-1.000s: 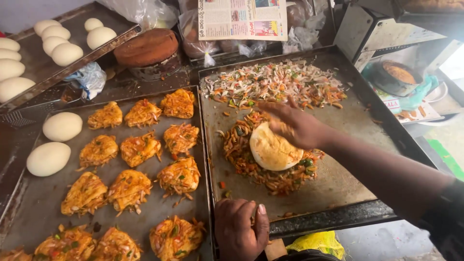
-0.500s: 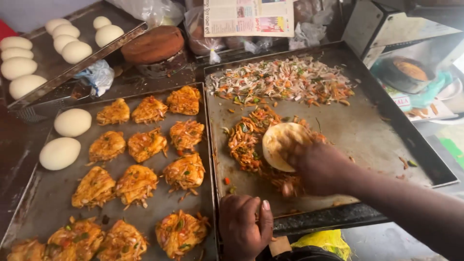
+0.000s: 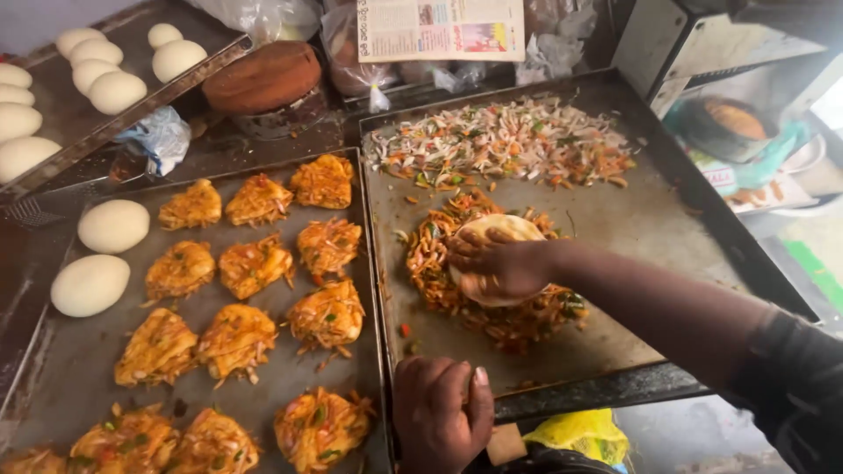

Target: The person presses a round flatbread disc by hand onto a pile of seasoned shredded vegetable filling on a griddle tray, gathers the filling around and over the bread, folds and presses it into a stuffed patty, and places the finished patty onto a tray with other completed patties, repeating the process.

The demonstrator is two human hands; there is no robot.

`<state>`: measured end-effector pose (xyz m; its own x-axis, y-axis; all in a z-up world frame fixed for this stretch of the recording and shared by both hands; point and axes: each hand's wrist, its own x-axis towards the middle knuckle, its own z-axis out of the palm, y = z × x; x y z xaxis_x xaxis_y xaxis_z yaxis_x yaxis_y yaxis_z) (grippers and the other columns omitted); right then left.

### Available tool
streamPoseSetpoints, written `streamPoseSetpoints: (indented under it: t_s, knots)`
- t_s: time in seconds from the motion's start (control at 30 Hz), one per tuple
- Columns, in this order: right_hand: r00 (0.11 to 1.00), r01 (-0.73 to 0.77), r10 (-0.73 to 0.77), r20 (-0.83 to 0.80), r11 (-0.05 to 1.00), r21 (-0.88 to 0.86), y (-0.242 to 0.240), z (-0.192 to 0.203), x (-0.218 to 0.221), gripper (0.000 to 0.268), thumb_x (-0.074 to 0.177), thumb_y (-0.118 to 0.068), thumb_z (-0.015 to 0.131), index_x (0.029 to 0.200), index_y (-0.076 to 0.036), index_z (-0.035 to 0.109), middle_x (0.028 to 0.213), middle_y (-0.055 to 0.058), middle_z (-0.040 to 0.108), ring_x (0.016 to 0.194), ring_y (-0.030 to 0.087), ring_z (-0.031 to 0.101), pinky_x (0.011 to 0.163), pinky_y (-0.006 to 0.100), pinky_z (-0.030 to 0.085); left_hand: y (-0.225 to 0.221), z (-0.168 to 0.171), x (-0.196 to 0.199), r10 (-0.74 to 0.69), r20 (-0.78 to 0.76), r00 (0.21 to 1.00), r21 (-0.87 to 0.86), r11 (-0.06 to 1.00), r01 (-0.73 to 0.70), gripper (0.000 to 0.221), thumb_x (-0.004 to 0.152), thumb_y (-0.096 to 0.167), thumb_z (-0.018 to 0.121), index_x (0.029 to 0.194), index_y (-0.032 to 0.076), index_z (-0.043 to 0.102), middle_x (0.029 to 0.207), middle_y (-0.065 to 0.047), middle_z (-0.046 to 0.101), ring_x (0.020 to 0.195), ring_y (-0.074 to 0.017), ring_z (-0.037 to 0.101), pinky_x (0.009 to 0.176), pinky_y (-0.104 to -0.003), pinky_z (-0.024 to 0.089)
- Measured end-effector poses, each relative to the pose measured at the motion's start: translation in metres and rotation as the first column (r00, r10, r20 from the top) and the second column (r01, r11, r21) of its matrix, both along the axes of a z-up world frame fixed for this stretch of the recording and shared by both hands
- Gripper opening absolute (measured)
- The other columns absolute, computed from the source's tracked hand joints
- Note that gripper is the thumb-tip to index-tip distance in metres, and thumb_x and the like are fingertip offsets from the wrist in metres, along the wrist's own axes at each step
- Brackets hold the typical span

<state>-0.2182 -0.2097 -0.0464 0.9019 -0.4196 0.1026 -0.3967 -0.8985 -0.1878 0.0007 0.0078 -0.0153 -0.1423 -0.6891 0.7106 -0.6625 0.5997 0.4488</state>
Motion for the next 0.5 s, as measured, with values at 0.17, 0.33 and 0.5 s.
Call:
streamPoseSetpoints:
  t_s: [0.17,0.33,0.5]
  knots:
    - [0.789,0.402,-0.610,-0.075,0.419,0.814,-0.012,0.073,-0.012,0.073,0.096,-0.054,0.052,0.152,-0.007,0.051,0.150,0.016,0.064,0.139,0.029,0.061,0.115,0.045,0.049,-0.001,0.000,-0.002,-0.025,-0.036,0.999,-0.059,0.998,0.023,0.018,0.094,0.013,0.071,0.105,0.006,0.059,0.090,-0.012,0.062,0.076,-0.0306,0.061,0.076,-0.051,0.049]
    - [0.897,0.375,-0.426,0.117,0.874,0.307,-0.027,0.000,-0.034,0.077,0.100,-0.055,0.055,0.153,-0.002,0.038,0.156,0.026,0.048,0.145,0.039,0.044,0.119,0.052,0.037,-0.004,-0.006,0.001,0.010,-0.008,1.000,-0.032,0.999,-0.011,0.018,0.094,0.015,0.071,0.105,0.007,0.060,0.089,-0.013,0.061,0.076,-0.0321,0.061,0.077,-0.051,0.049]
    - [0.957,0.253,-0.277,-0.080,0.940,-0.229,-0.002,-0.013,-0.048,0.085,0.103,-0.056,0.057,0.158,-0.004,0.018,0.164,0.030,0.026,0.153,0.047,0.022,0.122,0.058,0.016,0.002,-0.003,-0.002,0.006,0.001,1.000,0.016,1.000,-0.006,0.017,0.094,0.014,0.072,0.106,0.007,0.062,0.087,-0.013,0.062,0.074,-0.0322,0.060,0.073,-0.051,0.048]
